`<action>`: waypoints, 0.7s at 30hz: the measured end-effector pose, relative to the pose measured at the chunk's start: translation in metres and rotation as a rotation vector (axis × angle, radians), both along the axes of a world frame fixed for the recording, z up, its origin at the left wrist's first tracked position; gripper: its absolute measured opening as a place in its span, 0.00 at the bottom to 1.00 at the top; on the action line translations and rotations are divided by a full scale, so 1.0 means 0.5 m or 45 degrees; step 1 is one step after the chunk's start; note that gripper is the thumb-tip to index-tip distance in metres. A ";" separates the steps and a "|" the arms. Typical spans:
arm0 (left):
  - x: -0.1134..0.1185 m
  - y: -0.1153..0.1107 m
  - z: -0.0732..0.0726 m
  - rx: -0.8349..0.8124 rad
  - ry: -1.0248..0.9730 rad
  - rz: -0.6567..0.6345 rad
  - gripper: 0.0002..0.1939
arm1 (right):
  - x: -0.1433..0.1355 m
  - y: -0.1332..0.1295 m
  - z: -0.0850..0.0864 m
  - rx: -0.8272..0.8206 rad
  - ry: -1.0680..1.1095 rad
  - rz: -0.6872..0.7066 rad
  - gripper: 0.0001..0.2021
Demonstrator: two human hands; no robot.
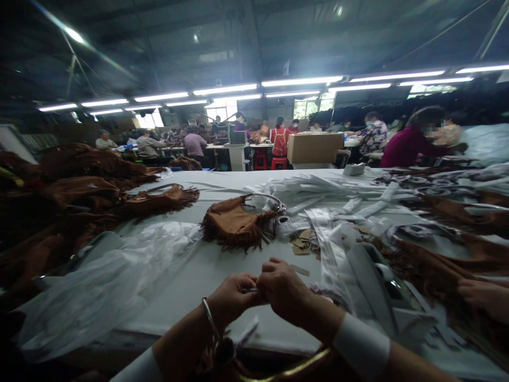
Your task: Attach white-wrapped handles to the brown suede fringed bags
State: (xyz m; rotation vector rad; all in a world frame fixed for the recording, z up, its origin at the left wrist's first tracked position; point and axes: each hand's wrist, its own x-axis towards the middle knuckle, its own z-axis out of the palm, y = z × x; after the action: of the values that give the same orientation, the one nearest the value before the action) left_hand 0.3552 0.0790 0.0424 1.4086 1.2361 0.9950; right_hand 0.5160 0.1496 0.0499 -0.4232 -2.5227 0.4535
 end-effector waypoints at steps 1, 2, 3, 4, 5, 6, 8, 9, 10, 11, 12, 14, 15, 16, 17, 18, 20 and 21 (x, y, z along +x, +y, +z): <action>0.000 0.002 0.000 -0.022 -0.077 -0.028 0.24 | 0.004 -0.003 0.001 0.079 -0.004 0.031 0.12; 0.001 0.003 -0.001 -0.047 -0.151 -0.045 0.24 | 0.010 -0.007 0.003 0.125 -0.016 0.054 0.12; 0.000 0.003 -0.001 -0.077 -0.211 -0.050 0.24 | 0.016 -0.011 0.006 0.146 -0.034 0.066 0.11; 0.000 0.002 -0.001 -0.117 -0.249 -0.044 0.23 | 0.022 -0.018 0.010 0.152 -0.061 0.073 0.10; -0.001 0.001 0.000 -0.172 -0.264 -0.025 0.23 | 0.029 -0.025 0.014 0.152 -0.098 0.073 0.09; -0.003 0.000 0.001 -0.235 -0.269 -0.006 0.23 | 0.035 -0.033 0.017 0.151 -0.138 0.062 0.08; -0.006 -0.003 0.005 -0.356 -0.291 0.010 0.23 | 0.045 -0.049 0.018 0.169 -0.197 -0.010 0.15; -0.007 -0.004 0.007 -0.400 -0.320 0.009 0.22 | 0.049 -0.056 0.015 0.196 -0.199 -0.058 0.19; -0.007 -0.005 0.009 -0.428 -0.359 0.007 0.20 | 0.051 -0.061 0.008 0.236 -0.180 -0.102 0.21; -0.007 -0.006 0.010 -0.438 -0.398 0.011 0.18 | 0.053 -0.063 -0.002 0.289 -0.138 -0.139 0.21; -0.007 -0.007 0.011 -0.436 -0.427 0.019 0.16 | 0.053 -0.065 -0.014 0.349 -0.086 -0.164 0.22; -0.004 -0.008 0.011 -0.413 -0.455 0.011 0.14 | 0.052 -0.064 -0.040 0.442 -0.003 -0.194 0.23; -0.002 -0.008 0.011 -0.400 -0.456 -0.007 0.15 | 0.051 -0.064 -0.051 0.466 0.014 -0.207 0.23; 0.000 -0.009 0.011 -0.385 -0.443 -0.024 0.16 | 0.049 -0.065 -0.059 0.482 0.023 -0.223 0.23; 0.002 -0.009 0.010 -0.369 -0.417 -0.036 0.18 | 0.049 -0.068 -0.063 0.493 0.025 -0.233 0.23; 0.004 -0.009 0.011 -0.350 -0.382 -0.036 0.20 | 0.050 -0.071 -0.063 0.499 0.024 -0.240 0.23; 0.006 -0.008 0.012 -0.300 -0.291 -0.016 0.23 | 0.064 -0.078 -0.053 0.501 0.034 -0.254 0.23; 0.006 -0.007 0.014 -0.267 -0.242 0.000 0.24 | 0.079 -0.077 -0.044 0.496 0.047 -0.279 0.23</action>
State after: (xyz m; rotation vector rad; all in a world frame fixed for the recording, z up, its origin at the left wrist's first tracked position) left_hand 0.3580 0.0756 0.0492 1.1259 1.1626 0.9466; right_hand 0.5556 0.1110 0.0280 -0.5228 -2.4155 -0.1131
